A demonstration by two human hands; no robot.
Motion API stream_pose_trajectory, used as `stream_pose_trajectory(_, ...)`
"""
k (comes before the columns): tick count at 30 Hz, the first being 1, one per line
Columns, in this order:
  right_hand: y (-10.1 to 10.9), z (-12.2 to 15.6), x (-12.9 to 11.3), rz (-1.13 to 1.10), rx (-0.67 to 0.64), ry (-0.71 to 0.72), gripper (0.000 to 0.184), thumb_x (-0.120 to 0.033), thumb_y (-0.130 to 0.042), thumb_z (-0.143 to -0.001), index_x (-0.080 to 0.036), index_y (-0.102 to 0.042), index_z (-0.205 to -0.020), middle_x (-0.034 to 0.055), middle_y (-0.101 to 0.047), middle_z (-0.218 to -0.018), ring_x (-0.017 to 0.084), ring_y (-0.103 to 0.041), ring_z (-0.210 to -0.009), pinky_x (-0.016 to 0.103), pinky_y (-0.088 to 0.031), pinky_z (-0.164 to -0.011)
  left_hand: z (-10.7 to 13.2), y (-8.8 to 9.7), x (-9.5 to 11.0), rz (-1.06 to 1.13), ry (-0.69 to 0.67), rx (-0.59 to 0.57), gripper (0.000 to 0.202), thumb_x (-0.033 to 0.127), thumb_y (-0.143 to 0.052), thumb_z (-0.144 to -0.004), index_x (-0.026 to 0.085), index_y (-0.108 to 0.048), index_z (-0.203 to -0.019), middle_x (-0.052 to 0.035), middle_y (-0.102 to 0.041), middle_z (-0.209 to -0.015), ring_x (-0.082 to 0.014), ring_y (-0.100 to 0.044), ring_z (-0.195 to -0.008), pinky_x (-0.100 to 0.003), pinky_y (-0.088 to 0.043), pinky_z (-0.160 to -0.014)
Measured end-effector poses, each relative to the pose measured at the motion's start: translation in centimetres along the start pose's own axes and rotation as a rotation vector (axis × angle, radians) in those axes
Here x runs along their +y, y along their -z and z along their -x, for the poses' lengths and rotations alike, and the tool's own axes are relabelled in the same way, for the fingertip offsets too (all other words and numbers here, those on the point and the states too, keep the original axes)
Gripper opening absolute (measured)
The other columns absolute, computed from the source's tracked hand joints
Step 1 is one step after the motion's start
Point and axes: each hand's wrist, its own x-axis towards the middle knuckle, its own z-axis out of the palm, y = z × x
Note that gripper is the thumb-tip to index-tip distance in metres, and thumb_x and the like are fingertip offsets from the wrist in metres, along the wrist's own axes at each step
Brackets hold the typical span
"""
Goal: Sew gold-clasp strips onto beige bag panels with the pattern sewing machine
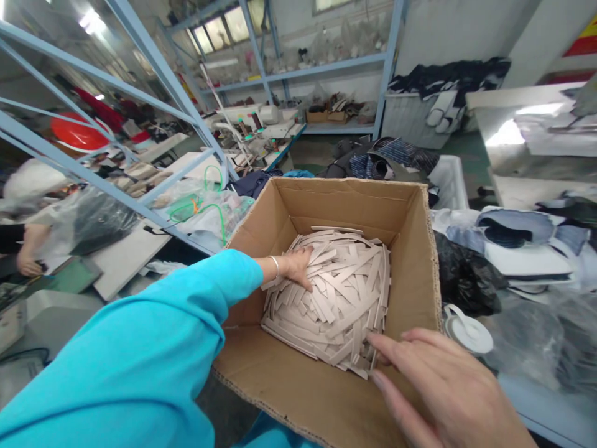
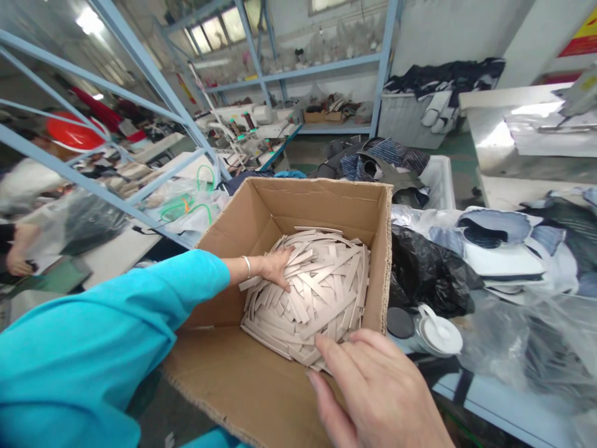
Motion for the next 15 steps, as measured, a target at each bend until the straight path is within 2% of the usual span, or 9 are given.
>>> stream_pose_trajectory(1,0.0,-0.1,0.0,0.003,-0.001,-0.003,0.024,-0.018,-0.044,-0.093,-0.016,-0.067,-0.1,0.0036,-0.074,-0.073,0.018,-0.069,-0.065,0.032,-0.056,-0.066,-0.1,0.0,-0.1,0.005,-0.009,0.011,0.129,0.046,-0.085,-0.05,0.003,-0.016,-0.15,-0.029,-0.03,-0.152,-0.0401,-0.036,-0.139,-0.041,-0.034,-0.112)
stream_pose_trajectory(3,0.0,-0.1,-0.2,0.005,0.008,-0.007,0.024,-0.018,-0.044,-0.093,-0.015,-0.067,-0.1,0.0041,-0.074,-0.074,0.018,-0.07,-0.066,0.032,-0.056,-0.067,-0.3,0.1,-0.1,0.021,-0.029,0.029,0.114,0.039,-0.084,-0.053,0.006,-0.027,-0.146,-0.0245,-0.041,-0.148,-0.0351,-0.045,-0.133,-0.035,-0.039,-0.108)
stream_pose_trajectory(5,0.0,-0.2,-0.3,-0.003,0.009,-0.011,0.023,-0.017,-0.045,-0.092,-0.015,-0.067,-0.1,0.004,-0.074,-0.074,0.018,-0.07,-0.067,0.032,-0.056,-0.067,-0.5,0.4,-0.2,0.04,-0.025,0.049,0.094,0.031,-0.08,-0.056,0.007,-0.041,-0.138,-0.0205,-0.057,-0.134,-0.0322,-0.058,-0.12,-0.032,-0.046,-0.099)
stream_pose_trajectory(7,-0.1,-0.2,-0.3,-0.016,0.014,-0.011,0.023,-0.016,-0.045,-0.092,-0.016,-0.067,-0.1,0.0034,-0.074,-0.074,0.018,-0.07,-0.066,0.031,-0.055,-0.066,-0.6,0.7,-0.1,0.063,0.006,0.079,0.081,0.025,-0.077,-0.058,0.005,-0.047,-0.131,-0.0192,-0.066,-0.118,-0.0326,-0.065,-0.106,-0.033,-0.051,-0.089)
stream_pose_trajectory(11,-0.1,-0.2,-0.3,-0.034,0.019,-0.008,0.022,-0.016,-0.046,-0.092,-0.016,-0.066,-0.101,0.0033,-0.074,-0.074,0.017,-0.069,-0.063,0.031,-0.055,-0.065,-0.1,1.5,0.3,0.137,0.023,0.15,0.069,0.02,-0.074,-0.059,0.006,-0.054,-0.123,-0.0184,-0.069,-0.111,-0.0347,-0.066,-0.101,-0.036,-0.053,-0.084)
stream_pose_trajectory(15,-0.2,-0.2,-0.3,-0.036,0.021,-0.009,0.021,-0.015,-0.047,-0.09,-0.015,-0.065,-0.101,0.0034,-0.074,-0.075,0.017,-0.07,-0.064,0.031,-0.056,-0.065,1.2,4.2,1.3,0.254,-0.138,0.185,0.062,0.016,-0.074,-0.056,0.015,-0.062,-0.117,-0.0079,-0.071,-0.11,-0.0307,-0.067,-0.102,-0.032,-0.051,-0.089)
